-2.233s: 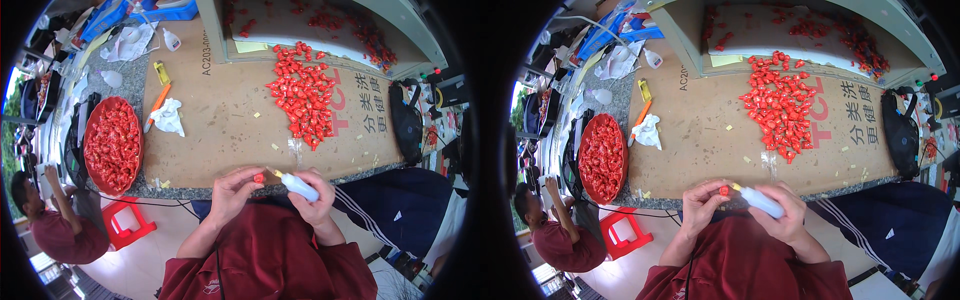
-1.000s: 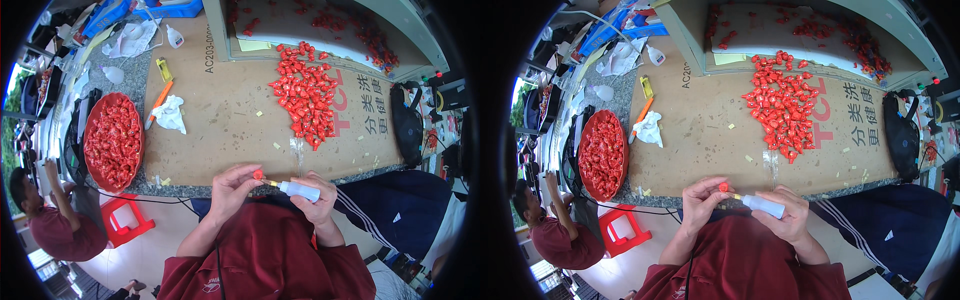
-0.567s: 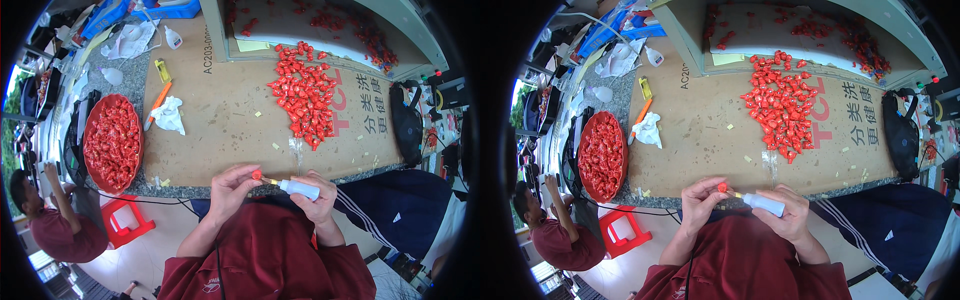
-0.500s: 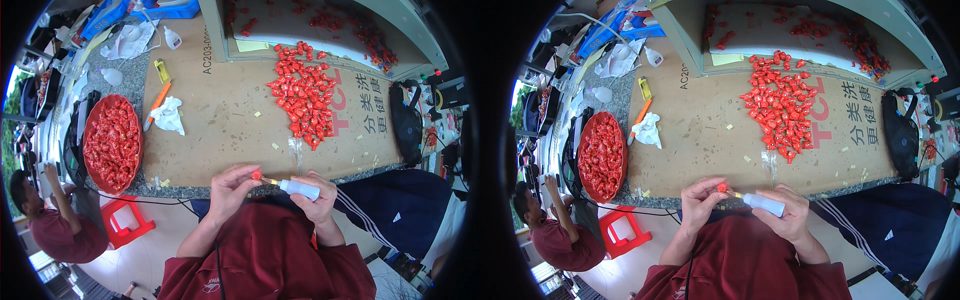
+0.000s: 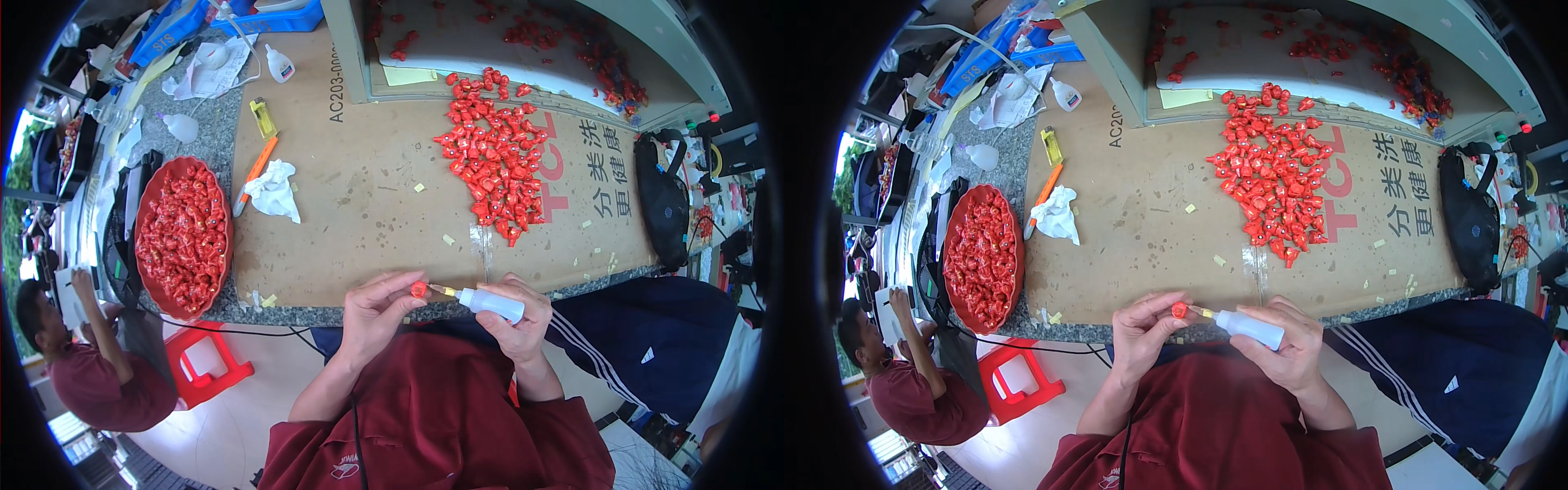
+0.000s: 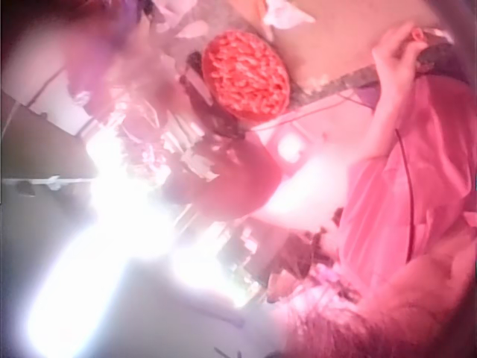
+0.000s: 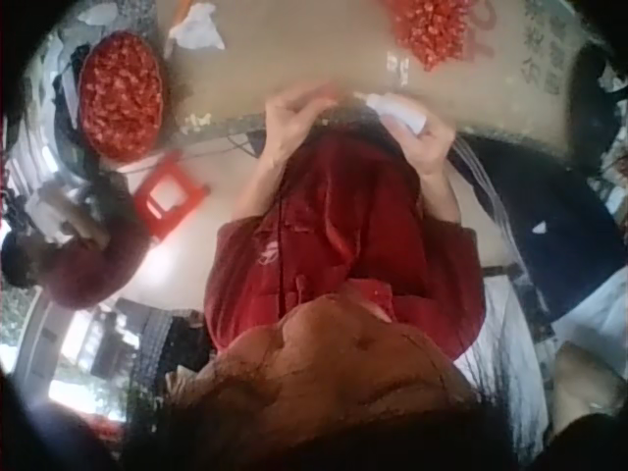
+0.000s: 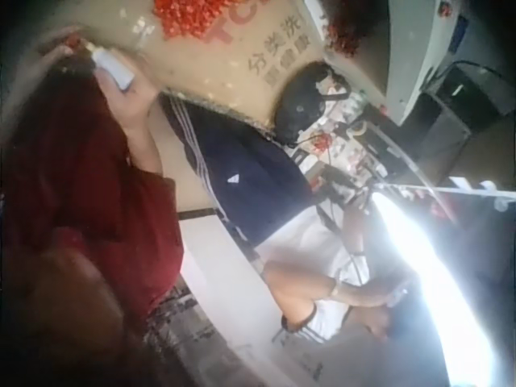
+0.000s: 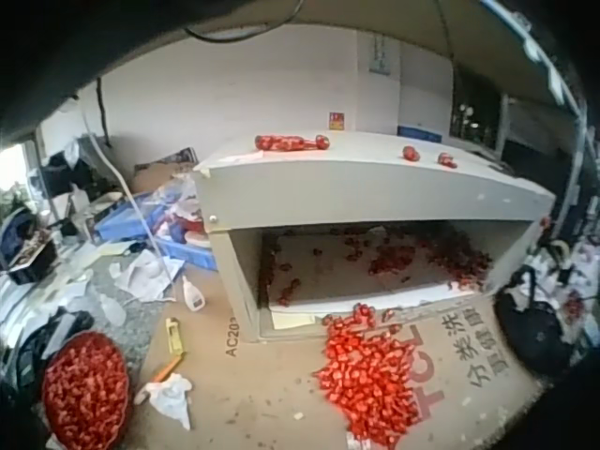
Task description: The person assembles small plastic parts by applying glue to them with a glue bottle and pressing the pieces together by hand.
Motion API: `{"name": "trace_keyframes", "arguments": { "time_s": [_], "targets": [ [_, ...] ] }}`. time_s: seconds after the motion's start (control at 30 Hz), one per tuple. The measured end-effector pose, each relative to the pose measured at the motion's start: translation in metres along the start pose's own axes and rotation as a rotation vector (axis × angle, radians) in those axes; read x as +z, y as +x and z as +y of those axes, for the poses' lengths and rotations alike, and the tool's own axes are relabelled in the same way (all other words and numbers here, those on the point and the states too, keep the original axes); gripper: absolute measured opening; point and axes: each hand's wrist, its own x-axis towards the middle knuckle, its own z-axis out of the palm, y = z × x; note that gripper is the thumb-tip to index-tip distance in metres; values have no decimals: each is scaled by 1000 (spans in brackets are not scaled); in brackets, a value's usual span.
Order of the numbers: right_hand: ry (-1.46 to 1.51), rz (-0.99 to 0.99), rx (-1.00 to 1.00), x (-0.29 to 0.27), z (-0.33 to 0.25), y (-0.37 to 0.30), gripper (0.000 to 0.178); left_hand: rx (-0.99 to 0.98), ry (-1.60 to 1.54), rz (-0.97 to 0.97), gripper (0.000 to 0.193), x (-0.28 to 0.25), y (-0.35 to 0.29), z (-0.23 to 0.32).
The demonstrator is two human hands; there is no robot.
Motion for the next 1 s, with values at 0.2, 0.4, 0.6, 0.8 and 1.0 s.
{"name": "trace_keyframes", "arguments": {
  "time_s": [0.2,0.4,0.6,0.8,1.0],
  "targets": [
    [1,-10,-13,3,3,2,30,-33,-34,-14,32,-1,-1,-1],
    [112,31,100,-1,9,-4,33,-63,-95,23,38,1,-2,3],
    [225,94,222,26,10,27,34,-45,-92,55,30,1,-2,5],
    [-135,-25,46,57,24,69,28,-27,-77,39,25,-5,-6,5],
    [-158,-70,53,48,21,75,35,-47,-119,65,24,-3,-4,7]
  ]
}}
